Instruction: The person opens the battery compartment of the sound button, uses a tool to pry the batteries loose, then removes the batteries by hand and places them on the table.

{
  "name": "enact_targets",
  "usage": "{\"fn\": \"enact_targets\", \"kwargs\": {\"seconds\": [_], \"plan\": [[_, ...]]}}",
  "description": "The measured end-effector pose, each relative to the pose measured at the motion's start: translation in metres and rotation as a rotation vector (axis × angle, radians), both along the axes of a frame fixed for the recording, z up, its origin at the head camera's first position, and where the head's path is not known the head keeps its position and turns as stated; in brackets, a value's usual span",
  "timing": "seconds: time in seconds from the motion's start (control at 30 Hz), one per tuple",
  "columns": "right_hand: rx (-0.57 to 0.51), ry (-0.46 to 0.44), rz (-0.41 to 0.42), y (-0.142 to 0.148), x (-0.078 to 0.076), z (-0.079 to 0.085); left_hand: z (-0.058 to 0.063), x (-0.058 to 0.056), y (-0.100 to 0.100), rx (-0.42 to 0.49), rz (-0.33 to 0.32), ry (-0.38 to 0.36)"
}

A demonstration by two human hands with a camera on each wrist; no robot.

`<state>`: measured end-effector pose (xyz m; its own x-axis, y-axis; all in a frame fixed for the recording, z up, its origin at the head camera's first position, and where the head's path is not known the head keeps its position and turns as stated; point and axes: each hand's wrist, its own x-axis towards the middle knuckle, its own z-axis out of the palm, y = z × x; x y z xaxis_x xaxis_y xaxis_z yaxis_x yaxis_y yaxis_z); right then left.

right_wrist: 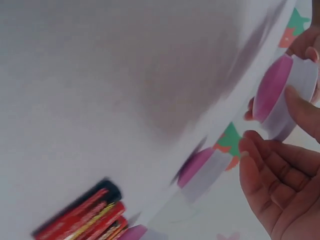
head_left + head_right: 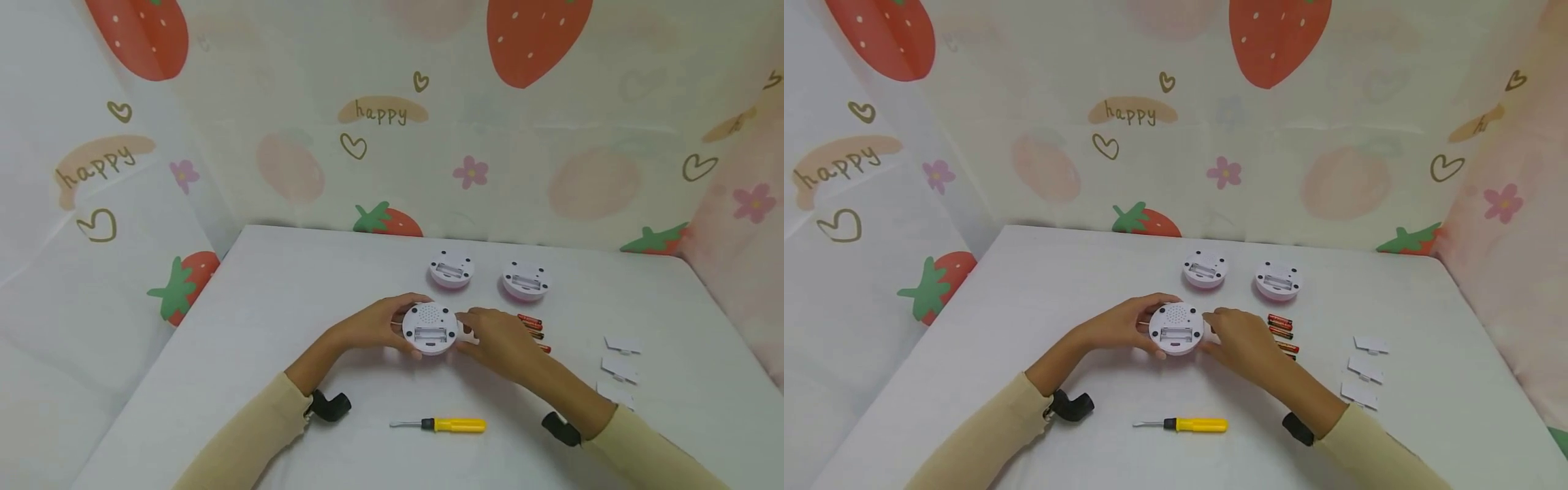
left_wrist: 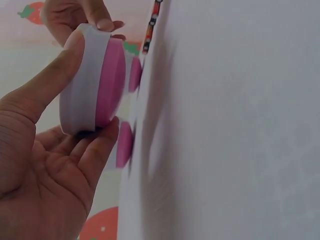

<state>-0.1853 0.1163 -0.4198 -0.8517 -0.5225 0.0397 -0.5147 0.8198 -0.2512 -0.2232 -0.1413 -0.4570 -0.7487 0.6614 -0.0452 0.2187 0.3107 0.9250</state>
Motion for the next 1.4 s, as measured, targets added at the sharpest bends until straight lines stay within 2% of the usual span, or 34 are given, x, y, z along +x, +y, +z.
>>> {"fn": "enact_targets", "kwargs": {"seconds": [0.23, 0.37, 0.57, 0.83, 1.07, 1.4], "plan": [[-0.057, 0.034, -0.009, -0.019, -0.013, 0.002, 0.004, -0.011, -0.016, 0.015, 0.067, 0.033], [-0.074, 0.002, -0.037, -0.029, -0.021, -0.001, 0.005, -0.020, -0.024, 0.029, 0.087, 0.041], [-0.137, -0.064, -0.072, -0.044, -0.033, -0.001, 0.005, -0.039, -0.038, 0.041, 0.133, 0.055], [-0.114, -0.115, -0.047, -0.064, -0.051, -0.002, 0.008, -0.063, -0.053, 0.039, 0.192, 0.065], [-0.149, -0.184, -0.024, -0.078, -0.062, -0.007, 0.000, -0.076, -0.063, 0.000, 0.257, 0.069], [-0.169, -0.245, -0.029, -0.092, -0.070, -0.013, -0.013, -0.084, -0.070, 0.013, 0.317, 0.040]]}}
